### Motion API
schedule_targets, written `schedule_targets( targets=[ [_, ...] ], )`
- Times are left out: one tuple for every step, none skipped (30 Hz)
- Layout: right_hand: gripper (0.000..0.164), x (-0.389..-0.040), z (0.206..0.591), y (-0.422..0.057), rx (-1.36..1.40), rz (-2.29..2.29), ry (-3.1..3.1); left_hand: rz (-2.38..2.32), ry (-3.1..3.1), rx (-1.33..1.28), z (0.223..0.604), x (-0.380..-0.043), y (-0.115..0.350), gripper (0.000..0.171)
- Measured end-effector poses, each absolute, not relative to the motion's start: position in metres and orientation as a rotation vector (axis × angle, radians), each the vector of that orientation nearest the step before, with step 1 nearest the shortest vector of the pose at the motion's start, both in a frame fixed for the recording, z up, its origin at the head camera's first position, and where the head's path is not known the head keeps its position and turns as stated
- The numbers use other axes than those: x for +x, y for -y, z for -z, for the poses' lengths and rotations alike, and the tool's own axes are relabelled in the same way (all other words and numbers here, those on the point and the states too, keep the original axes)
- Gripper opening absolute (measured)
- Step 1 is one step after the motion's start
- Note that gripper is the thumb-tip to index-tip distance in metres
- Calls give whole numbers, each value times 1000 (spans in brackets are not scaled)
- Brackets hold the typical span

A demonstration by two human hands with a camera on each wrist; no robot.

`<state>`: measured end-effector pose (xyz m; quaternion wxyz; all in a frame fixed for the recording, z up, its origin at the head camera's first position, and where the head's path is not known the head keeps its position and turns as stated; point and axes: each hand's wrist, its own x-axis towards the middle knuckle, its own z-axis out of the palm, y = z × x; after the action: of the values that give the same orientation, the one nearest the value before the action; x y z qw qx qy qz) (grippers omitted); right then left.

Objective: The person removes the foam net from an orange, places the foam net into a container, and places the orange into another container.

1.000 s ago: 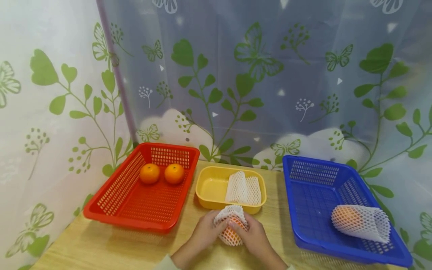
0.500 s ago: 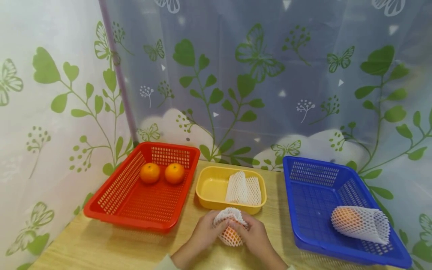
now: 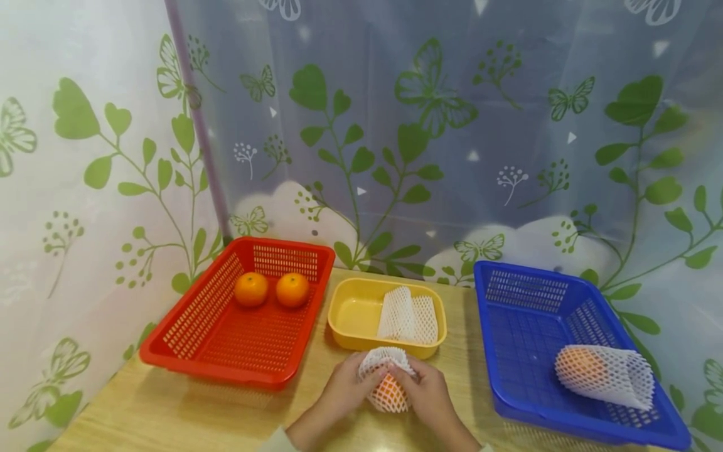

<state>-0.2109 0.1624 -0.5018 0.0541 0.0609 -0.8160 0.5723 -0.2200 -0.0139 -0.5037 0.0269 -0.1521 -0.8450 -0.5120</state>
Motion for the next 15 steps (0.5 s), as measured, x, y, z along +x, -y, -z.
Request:
schedule_targets(
  targets=[
    [18,-211,502,-162,177,-1748,2480,1582,2616,-467,504,-220,14,37],
    [18,-211,501,-162,173,-1761,2478,1581,2622,-465,504,-220,14,37],
    [18,-210,501,-162,172,-1761,2480,1576,2627,-464,503,-220,14,38],
    [18,-210,501,-162,169,-1767,2481,1572,2629,-464,503,-219,14,38],
    [17,-210,501,-163,170,-1768,2479,1568,2631,-465,502,-220,14,38],
    [17,-211,500,-163,170,-1770,2478,1569,2630,-467,502,-220,14,39],
    [17,-211,500,-163,172,-1771,2474,1568,2628,-471,502,-220,13,39],
    [17,-211,500,-163,173,-1770,2473,1569,2626,-474,502,-220,13,39],
    [17,-211,500,-163,172,-1768,2473,1570,2623,-480,502,-220,13,39],
    [16,-211,500,-163,171,-1770,2471,1573,2622,-482,502,-220,13,39],
    [16,-211,500,-163,171,-1767,2470,1577,2624,-483,502,-220,13,39],
    [16,-211,500,-164,168,-1768,2472,1580,2624,-485,502,-220,13,39],
    [16,-211,500,-164,168,-1767,2473,1581,2627,-485,502,-220,13,40],
    [16,-211,500,-164,166,-1763,2474,1584,2629,-485,502,-219,13,40],
    [17,-211,500,-165,166,-1762,2474,1586,2630,-484,503,-219,13,40]
  ],
)
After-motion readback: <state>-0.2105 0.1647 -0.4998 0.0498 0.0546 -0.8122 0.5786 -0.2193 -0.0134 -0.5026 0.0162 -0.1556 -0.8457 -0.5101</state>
